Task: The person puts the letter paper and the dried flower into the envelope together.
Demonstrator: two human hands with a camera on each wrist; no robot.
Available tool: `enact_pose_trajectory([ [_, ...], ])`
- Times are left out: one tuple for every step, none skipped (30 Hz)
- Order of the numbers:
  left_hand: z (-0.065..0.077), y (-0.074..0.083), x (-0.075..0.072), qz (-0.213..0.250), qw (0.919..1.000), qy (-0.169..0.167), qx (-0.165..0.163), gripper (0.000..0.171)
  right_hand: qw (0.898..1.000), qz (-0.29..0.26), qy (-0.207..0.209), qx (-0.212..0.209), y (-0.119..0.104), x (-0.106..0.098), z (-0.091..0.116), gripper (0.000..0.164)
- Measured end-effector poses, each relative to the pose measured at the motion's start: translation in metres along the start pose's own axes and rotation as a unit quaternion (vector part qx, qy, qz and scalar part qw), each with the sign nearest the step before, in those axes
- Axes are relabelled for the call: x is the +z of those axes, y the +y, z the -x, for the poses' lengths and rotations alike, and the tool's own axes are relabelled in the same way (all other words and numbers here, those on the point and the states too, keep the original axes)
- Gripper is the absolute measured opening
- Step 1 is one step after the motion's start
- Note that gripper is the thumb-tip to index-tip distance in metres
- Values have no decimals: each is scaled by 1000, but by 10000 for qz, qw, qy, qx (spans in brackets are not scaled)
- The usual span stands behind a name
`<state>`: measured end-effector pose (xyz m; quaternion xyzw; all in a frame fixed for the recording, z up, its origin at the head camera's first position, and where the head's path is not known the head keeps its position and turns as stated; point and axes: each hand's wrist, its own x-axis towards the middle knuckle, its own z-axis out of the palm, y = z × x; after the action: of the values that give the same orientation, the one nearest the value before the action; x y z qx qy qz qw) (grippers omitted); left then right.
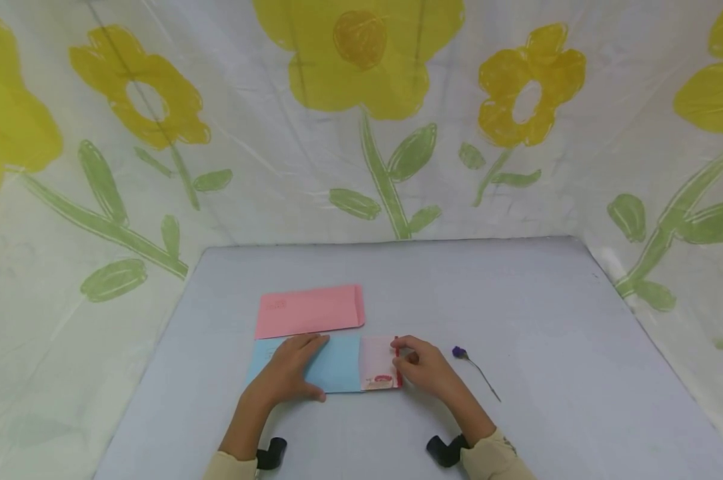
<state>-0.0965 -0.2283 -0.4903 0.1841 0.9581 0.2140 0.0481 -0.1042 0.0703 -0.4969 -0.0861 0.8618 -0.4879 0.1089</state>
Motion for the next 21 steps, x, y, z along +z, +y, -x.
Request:
enact_pose_trajectory([
  [0, 0, 0, 9, 10000, 3, -11, 107, 10000, -9, -6, -17, 0, 0, 0, 26],
  [0, 0, 0, 15, 10000, 5, -18, 107, 10000, -9, -9, -26, 0, 0, 0, 26],
  [0, 0, 0, 15, 10000, 5, -23, 107, 10000, -9, -12, -34, -1, 0, 0, 26],
  [0, 0, -1, 17, 10000, 3, -31, 107, 10000, -6, -10, -32, -1, 0, 0, 26],
  [-1, 0, -1, 18, 10000, 3, -32, 107, 10000, -3, -12, -31, -1, 1, 0, 26],
  [-1, 0, -1, 14, 10000, -1, -36, 106, 10000, -3, -13, -28, -2, 1, 0, 26],
  [-1, 1, -1, 19, 10000, -3, -43, 106, 10000, -16, -23, -13, -2, 1, 1, 26],
  [-1, 1, -1, 22, 10000, -9, -43, 106, 10000, -7, -32, -9, -2, 1, 1, 26],
  [-1, 1, -1, 25, 10000, -11, -46, 106, 10000, 1, -42, -14, -3, 1, 1, 26],
  [-1, 1, -1, 33, 10000, -15, -48, 106, 10000, 7, -57, -6, -3, 1, 1, 25],
  [-1, 1, -1, 41, 10000, -17, -48, 106, 10000, 9, -71, -7, -3, 1, 1, 25],
  [-1, 1, -1, 41, 10000, -23, -50, 106, 10000, 10, -85, -9, -3, 2, 1, 25],
  [-1, 1, -1, 45, 10000, -20, -46, 106, 10000, 16, -94, -19, -3, 2, 1, 25],
  [-1, 1, -1, 47, 10000, -20, -42, 106, 9999, 38, -92, -37, -3, 2, 1, 25],
  [-1, 0, -1, 46, 10000, -18, -36, 106, 9999, 51, -98, -52, -2, 3, 1, 25],
  [-1, 0, 0, 45, 10000, -19, -28, 106, 9999, 54, -103, -57, -2, 3, 1, 24],
  [-1, 0, 0, 41, 10000, -19, -22, 106, 9999, 58, -105, -70, -1, 3, 1, 24],
  [-1, 0, 0, 36, 10000, -18, -21, 106, 9999, 55, -111, -82, -1, 4, 0, 25],
  [-1, 0, 0, 33, 10000, -11, -17, 106, 9999, 45, -118, -92, -1, 4, 0, 25],
  [-1, 0, 0, 20, 10000, -12, -19, 106, 9999, 40, -129, -92, -1, 5, 0, 25],
  [-1, 0, 0, 14, 10000, -11, -20, 106, 9998, 39, -146, -119, -1, 5, 0, 25],
])
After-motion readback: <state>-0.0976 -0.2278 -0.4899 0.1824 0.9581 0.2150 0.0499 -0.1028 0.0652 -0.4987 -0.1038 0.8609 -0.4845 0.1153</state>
